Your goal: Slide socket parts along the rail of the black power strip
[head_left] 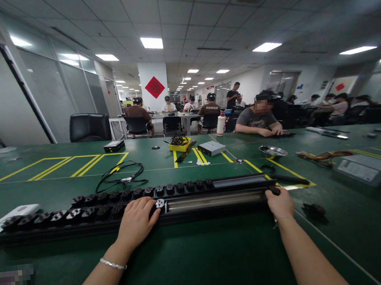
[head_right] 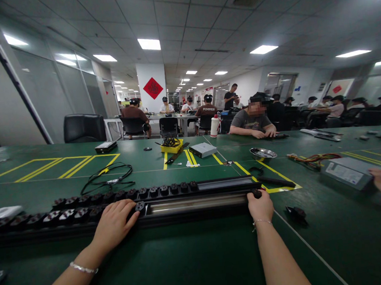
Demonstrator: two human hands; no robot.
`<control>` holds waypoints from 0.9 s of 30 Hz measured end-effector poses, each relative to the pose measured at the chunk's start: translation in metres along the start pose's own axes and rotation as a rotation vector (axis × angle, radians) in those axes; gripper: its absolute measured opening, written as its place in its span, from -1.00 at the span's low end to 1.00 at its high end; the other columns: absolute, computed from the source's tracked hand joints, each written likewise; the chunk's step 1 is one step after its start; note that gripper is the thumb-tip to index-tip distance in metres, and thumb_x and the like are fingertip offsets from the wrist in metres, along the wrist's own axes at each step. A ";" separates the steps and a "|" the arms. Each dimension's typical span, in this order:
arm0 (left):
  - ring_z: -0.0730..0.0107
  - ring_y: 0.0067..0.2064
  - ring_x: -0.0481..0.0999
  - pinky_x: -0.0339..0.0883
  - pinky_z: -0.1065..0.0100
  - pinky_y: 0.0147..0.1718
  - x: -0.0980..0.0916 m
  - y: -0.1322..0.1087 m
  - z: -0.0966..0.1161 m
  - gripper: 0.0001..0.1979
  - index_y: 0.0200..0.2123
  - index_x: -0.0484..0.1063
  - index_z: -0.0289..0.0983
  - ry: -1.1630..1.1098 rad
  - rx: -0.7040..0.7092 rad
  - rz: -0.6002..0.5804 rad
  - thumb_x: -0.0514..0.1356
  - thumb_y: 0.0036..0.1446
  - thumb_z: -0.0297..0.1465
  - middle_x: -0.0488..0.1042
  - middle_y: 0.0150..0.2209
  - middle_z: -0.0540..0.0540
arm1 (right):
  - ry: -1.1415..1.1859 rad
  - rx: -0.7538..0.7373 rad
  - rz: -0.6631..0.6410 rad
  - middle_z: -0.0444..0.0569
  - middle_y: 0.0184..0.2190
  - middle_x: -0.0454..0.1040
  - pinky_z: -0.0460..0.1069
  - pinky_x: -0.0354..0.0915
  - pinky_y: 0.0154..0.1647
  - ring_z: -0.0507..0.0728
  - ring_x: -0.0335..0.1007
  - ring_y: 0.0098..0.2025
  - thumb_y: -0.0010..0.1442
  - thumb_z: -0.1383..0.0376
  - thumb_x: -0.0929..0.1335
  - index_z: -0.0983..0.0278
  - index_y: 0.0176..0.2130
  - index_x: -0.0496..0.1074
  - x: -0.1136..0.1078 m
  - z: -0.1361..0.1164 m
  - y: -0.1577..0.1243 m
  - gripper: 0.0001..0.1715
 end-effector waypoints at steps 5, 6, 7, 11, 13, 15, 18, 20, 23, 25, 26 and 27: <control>0.24 -0.10 0.40 0.18 0.19 -0.10 0.002 0.000 -0.001 -0.73 -0.21 0.38 -0.22 -0.002 -0.004 -0.005 0.01 0.16 -0.20 0.45 -0.15 -0.11 | 0.010 -0.017 0.011 0.10 -0.28 0.42 0.10 0.23 -0.18 0.22 0.32 -0.30 -0.06 0.15 0.28 0.32 -0.13 0.36 -0.001 -0.002 -0.001 -0.52; 0.24 -0.10 0.40 0.18 0.19 -0.10 0.002 0.000 -0.001 -0.73 -0.21 0.38 -0.22 -0.004 -0.005 -0.007 0.01 0.16 -0.21 0.45 -0.14 -0.11 | 0.015 -0.021 0.013 0.10 -0.29 0.42 0.10 0.23 -0.19 0.22 0.31 -0.30 -0.06 0.15 0.28 0.32 -0.14 0.36 -0.001 -0.002 -0.001 -0.52; 0.24 -0.10 0.40 0.18 0.19 -0.10 0.002 0.000 -0.001 -0.73 -0.21 0.38 -0.22 -0.006 -0.005 -0.008 0.01 0.16 -0.20 0.45 -0.14 -0.11 | 0.017 -0.023 0.012 0.10 -0.30 0.42 0.10 0.24 -0.19 0.21 0.31 -0.31 -0.06 0.15 0.28 0.33 -0.14 0.36 -0.001 -0.002 -0.001 -0.52; 0.23 -0.10 0.40 0.18 0.19 -0.10 0.001 0.000 0.000 -0.73 -0.21 0.38 -0.22 -0.008 -0.004 -0.003 0.01 0.16 -0.21 0.45 -0.15 -0.11 | -0.019 -0.012 0.000 0.10 -0.33 0.42 0.09 0.25 -0.22 0.20 0.32 -0.35 -0.05 0.14 0.27 0.33 -0.16 0.37 -0.001 -0.002 -0.001 -0.54; 0.23 -0.10 0.40 0.18 0.19 -0.10 0.000 0.000 0.000 -0.72 -0.21 0.38 -0.23 -0.008 -0.003 0.000 0.01 0.16 -0.21 0.45 -0.15 -0.12 | -0.045 -0.014 -0.002 0.11 -0.33 0.43 0.10 0.25 -0.23 0.22 0.33 -0.34 -0.05 0.13 0.26 0.34 -0.18 0.38 -0.001 -0.002 -0.001 -0.55; 0.23 -0.10 0.40 0.18 0.19 -0.10 0.000 0.000 0.000 -0.72 -0.21 0.38 -0.23 -0.003 -0.004 -0.003 0.01 0.16 -0.20 0.45 -0.15 -0.12 | -0.069 -0.027 -0.002 0.13 -0.32 0.43 0.11 0.25 -0.22 0.24 0.34 -0.31 -0.04 0.13 0.25 0.34 -0.19 0.39 0.000 -0.002 0.001 -0.55; 0.23 -0.10 0.40 0.18 0.19 -0.10 0.000 0.000 0.000 -0.72 -0.21 0.38 -0.23 0.002 0.000 -0.005 0.00 0.16 -0.20 0.45 -0.15 -0.12 | -0.098 -0.058 0.002 0.14 -0.33 0.43 0.11 0.25 -0.19 0.27 0.34 -0.27 -0.04 0.14 0.24 0.34 -0.21 0.40 0.002 -0.001 0.005 -0.55; 0.23 -0.11 0.40 0.18 0.19 -0.11 -0.001 0.000 0.000 -0.72 -0.21 0.38 -0.23 0.002 0.004 0.000 0.00 0.16 -0.21 0.45 -0.15 -0.12 | -0.097 -0.060 -0.001 0.13 -0.37 0.43 0.11 0.25 -0.19 0.26 0.34 -0.28 -0.05 0.14 0.25 0.35 -0.22 0.40 0.003 0.002 0.008 -0.56; 0.24 -0.11 0.40 0.18 0.20 -0.11 -0.001 0.000 0.000 -0.73 -0.21 0.38 -0.22 0.001 0.005 0.002 0.00 0.16 -0.21 0.45 -0.16 -0.12 | -0.082 -0.037 -0.006 0.10 -0.40 0.43 0.11 0.26 -0.22 0.24 0.34 -0.34 -0.05 0.14 0.25 0.35 -0.22 0.40 0.003 0.006 0.011 -0.55; 0.24 -0.11 0.40 0.18 0.20 -0.11 -0.001 0.000 0.000 -0.73 -0.21 0.37 -0.22 -0.001 0.003 -0.003 0.00 0.16 -0.21 0.45 -0.16 -0.12 | -0.073 -0.030 -0.004 0.10 -0.40 0.43 0.11 0.27 -0.23 0.22 0.34 -0.36 -0.04 0.13 0.24 0.34 -0.21 0.40 0.002 0.006 0.011 -0.55; 0.24 -0.11 0.40 0.18 0.20 -0.11 -0.001 0.000 0.000 -0.73 -0.21 0.37 -0.23 -0.001 0.001 -0.005 0.00 0.16 -0.21 0.45 -0.16 -0.12 | -0.066 -0.030 -0.001 0.09 -0.40 0.43 0.11 0.27 -0.24 0.22 0.34 -0.37 -0.04 0.13 0.25 0.34 -0.21 0.40 0.002 0.006 0.010 -0.55; 0.24 -0.11 0.40 0.18 0.20 -0.11 -0.001 0.000 0.000 -0.73 -0.21 0.37 -0.23 -0.001 0.000 -0.005 0.00 0.16 -0.21 0.45 -0.16 -0.12 | -0.059 -0.030 0.004 0.09 -0.40 0.43 0.11 0.27 -0.23 0.22 0.34 -0.37 -0.05 0.13 0.25 0.34 -0.21 0.40 0.001 0.006 0.010 -0.56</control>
Point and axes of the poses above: each hand's wrist, its own y-axis towards the middle knuckle, its own x-axis out of the palm, z = x × y, the point moved 6 cm from there along y, towards the middle knuckle
